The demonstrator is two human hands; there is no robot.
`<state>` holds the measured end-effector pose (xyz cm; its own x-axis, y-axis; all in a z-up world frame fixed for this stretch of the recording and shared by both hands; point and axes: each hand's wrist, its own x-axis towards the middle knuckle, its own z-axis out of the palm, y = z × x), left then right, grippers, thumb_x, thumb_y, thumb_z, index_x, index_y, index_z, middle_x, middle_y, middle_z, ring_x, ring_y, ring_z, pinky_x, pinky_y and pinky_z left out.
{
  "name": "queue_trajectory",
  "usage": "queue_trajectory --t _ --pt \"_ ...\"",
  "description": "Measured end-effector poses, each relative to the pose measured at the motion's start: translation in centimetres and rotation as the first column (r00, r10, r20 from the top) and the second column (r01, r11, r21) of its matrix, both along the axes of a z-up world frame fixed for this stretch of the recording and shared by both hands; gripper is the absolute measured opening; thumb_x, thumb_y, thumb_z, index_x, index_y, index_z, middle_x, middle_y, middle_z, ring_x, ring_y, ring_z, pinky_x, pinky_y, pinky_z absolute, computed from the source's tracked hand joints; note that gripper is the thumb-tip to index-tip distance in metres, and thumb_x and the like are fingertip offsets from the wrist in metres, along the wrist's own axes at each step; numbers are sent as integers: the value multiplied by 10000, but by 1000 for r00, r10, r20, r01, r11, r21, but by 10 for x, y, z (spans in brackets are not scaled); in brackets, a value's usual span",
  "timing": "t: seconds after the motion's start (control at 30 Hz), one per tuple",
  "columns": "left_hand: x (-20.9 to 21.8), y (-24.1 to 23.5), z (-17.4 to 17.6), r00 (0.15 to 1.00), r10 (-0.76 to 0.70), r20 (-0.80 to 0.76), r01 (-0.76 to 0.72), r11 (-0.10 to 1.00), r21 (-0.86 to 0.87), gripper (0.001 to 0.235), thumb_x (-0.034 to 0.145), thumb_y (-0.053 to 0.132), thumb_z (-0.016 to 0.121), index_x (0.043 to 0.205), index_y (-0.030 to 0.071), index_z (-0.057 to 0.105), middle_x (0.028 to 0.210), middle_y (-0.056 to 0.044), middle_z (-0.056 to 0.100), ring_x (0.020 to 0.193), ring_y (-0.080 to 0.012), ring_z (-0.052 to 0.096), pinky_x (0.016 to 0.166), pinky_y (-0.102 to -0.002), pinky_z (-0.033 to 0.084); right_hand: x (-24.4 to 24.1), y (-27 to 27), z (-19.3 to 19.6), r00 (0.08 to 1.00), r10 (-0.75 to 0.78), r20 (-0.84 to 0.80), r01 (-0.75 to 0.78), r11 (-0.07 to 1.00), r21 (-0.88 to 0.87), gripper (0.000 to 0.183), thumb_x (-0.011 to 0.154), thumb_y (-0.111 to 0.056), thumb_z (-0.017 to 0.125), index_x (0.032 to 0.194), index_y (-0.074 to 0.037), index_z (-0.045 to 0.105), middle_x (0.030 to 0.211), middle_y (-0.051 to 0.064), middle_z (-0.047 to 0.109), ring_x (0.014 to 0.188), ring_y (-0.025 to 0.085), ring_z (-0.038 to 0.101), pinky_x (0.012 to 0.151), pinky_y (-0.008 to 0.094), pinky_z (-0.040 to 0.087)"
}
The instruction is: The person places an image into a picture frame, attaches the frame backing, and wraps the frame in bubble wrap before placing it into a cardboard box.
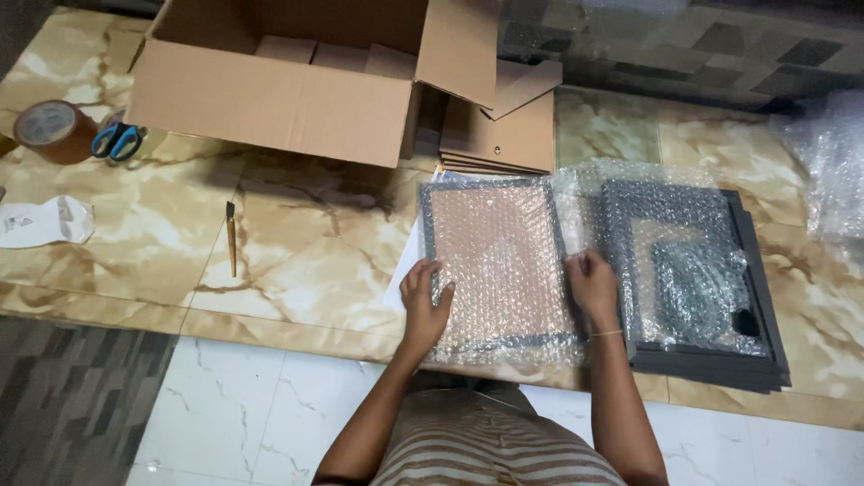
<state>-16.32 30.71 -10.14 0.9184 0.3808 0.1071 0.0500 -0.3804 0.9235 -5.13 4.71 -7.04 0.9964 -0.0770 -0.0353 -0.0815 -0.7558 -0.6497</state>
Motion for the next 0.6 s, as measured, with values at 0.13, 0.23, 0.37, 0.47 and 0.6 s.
queue_trajectory --t 0.13,0.23,0.37,0.47,0.6 --pt "2 11 1 999 7 -40 -12 993 -120 416 793 171 645 1174 100 494 1253 -150 390 1180 -356 383 967 -444 315 2 9 20 998 8 -68 -6 1000 23 338 865 -330 546 967 -14 610 883 243 628 915 435 575 745 513 441" --pt "4 20 4 994 -3 -110 -28 962 -273 452 792 133 626 1208 74 459 1225 -200 414 1107 -364 480 883 -405 442 5 10 23 991 3 -133 10 995 95 410 860 -352 539 1051 9 581 951 247 619 975 417 562 783 511 433" --pt "8 32 2 981 -47 -189 -57 860 -506 508 821 134 591 1283 45 399 1173 -269 482 1024 -368 569 848 -397 490 0 16 50 977 -13 -213 45 988 148 396 879 -341 504 1055 4 587 943 232 630 986 399 566 796 497 417" --pt "16 42 -14 988 -10 -157 -66 880 -470 487 806 98 617 1239 -19 429 1197 -298 486 1087 -380 535 873 -399 472 -23 41 88 970 -30 -242 91 964 248 361 874 -284 516 1076 6 590 861 213 626 862 332 593 751 443 430" --pt "20 57 -16 985 -27 -170 -84 788 -609 557 830 173 642 1267 -58 385 1218 -306 457 1083 -330 530 819 -385 497 -1 15 44 978 -44 -206 103 953 286 331 889 -278 530 1039 9 598 798 182 607 780 287 572 699 419 427"
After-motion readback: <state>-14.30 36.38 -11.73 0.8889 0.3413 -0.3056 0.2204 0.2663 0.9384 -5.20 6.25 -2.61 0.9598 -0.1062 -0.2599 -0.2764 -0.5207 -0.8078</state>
